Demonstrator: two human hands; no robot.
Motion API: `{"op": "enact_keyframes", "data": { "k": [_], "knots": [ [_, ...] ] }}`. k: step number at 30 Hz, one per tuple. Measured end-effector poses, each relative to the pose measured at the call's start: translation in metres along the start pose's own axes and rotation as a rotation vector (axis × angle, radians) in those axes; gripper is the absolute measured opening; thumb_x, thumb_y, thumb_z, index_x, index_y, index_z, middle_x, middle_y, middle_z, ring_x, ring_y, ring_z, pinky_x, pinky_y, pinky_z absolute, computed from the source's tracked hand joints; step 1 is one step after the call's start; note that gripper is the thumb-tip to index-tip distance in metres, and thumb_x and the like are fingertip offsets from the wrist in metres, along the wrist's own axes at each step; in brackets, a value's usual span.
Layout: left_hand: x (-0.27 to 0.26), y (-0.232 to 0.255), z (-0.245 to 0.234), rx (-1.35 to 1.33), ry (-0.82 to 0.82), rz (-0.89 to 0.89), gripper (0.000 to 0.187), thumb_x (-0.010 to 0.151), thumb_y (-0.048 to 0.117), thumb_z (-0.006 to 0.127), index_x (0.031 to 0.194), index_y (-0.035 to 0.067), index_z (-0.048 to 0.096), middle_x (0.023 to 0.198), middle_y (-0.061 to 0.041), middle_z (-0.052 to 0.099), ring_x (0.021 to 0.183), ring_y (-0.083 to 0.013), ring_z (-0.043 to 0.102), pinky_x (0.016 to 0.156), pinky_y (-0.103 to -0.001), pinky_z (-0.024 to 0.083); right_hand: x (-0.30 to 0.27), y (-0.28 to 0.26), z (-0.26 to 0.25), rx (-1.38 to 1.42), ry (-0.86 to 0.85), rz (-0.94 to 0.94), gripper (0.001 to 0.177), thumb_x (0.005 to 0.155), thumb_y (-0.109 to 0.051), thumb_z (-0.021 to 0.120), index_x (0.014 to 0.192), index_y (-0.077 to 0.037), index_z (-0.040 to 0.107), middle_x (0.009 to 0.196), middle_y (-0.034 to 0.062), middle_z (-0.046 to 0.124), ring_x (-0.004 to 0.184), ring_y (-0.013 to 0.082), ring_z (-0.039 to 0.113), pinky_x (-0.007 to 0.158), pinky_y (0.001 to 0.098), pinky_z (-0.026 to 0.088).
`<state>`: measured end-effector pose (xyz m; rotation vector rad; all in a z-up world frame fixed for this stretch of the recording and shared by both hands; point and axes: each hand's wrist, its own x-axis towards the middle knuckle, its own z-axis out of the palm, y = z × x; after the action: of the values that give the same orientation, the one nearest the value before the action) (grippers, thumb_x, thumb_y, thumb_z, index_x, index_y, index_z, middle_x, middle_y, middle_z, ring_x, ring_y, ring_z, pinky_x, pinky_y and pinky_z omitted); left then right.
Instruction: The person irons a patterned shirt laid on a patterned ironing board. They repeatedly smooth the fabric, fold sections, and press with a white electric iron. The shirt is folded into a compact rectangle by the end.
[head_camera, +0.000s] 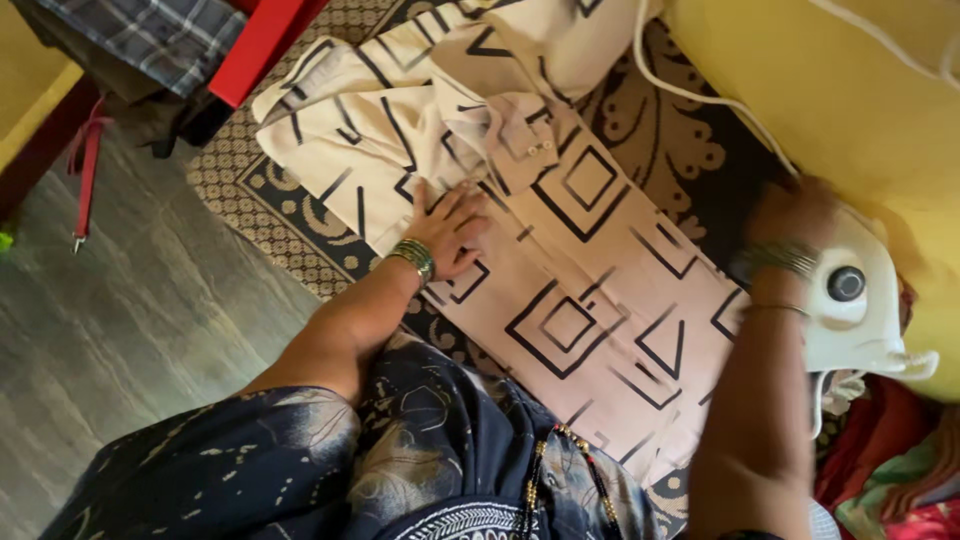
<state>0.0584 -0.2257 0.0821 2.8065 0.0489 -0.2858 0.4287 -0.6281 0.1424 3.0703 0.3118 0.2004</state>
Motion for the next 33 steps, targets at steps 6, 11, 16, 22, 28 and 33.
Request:
{"op": "enact_keyframes", "data": {
  "k": [6,11,16,22,28,33],
  "knots": [
    [0.003,-0.004,0.000,-0.023,0.051,0.034,0.059,0.088,0.052,0.058,0.141,0.025,0.055,0.164,-0.002,0.031,0.154,-0.0286,0.015,0.109,-0.084,0.000,-0.089,-0.271,0.039,0.765,-0.037,-0.642,0.028,0.085,-0.013,0.066,0.113,-0.011,0.071,0.108,0.0138,0.070,0.099,0.0359,0.067,0.087,0.0449,0.057],
    [0.001,-0.011,0.007,-0.081,0.021,0.071,0.058,0.091,0.050,0.058,0.143,0.024,0.055,0.159,-0.001,0.037,0.155,-0.0304,0.015,0.108,-0.086,0.000,-0.140,-0.353,0.006,0.355,0.023,-0.647,0.049,0.070,-0.026,0.075,0.117,-0.012,0.073,0.120,0.0152,0.061,0.109,0.0385,0.055,0.087,0.0572,0.048],
    [-0.003,-0.017,0.005,-0.097,0.103,0.131,0.055,0.092,0.047,0.059,0.142,0.024,0.056,0.158,-0.001,0.040,0.155,-0.0307,0.018,0.110,-0.086,0.005,-0.121,-0.332,0.029,0.407,-0.159,-0.499,0.025,0.088,-0.021,0.067,0.112,-0.018,0.073,0.115,0.0108,0.070,0.106,0.0361,0.067,0.088,0.0487,0.055],
    [-0.002,-0.018,0.002,-0.161,0.109,0.122,0.055,0.087,0.043,0.062,0.138,0.024,0.055,0.158,-0.005,0.034,0.150,-0.0314,0.019,0.105,-0.086,0.006,-0.087,-0.215,-0.035,0.296,0.151,-0.439,0.011,0.087,-0.014,0.078,0.098,-0.012,0.077,0.097,0.0127,0.074,0.084,0.0311,0.071,0.073,0.0415,0.059],
    [-0.006,-0.022,0.007,-0.149,0.045,0.132,0.053,0.091,0.043,0.061,0.141,0.025,0.052,0.164,-0.002,0.030,0.155,-0.0319,0.014,0.110,-0.085,0.006,-0.111,-0.067,-0.148,0.322,0.196,-0.284,0.004,0.096,-0.004,0.065,0.096,-0.002,0.069,0.084,0.0140,0.064,0.073,0.0279,0.060,0.068,0.0379,0.049],
    [-0.010,-0.033,0.010,-0.102,-0.058,0.061,0.059,0.094,0.043,0.056,0.149,0.025,0.044,0.166,-0.003,0.024,0.154,-0.0377,0.010,0.108,-0.084,0.002,-0.147,-0.003,-0.193,0.271,0.341,-0.295,0.017,0.094,0.002,0.063,0.107,-0.002,0.074,0.100,0.0113,0.073,0.087,0.0243,0.067,0.081,0.0330,0.056]
  ]
}}
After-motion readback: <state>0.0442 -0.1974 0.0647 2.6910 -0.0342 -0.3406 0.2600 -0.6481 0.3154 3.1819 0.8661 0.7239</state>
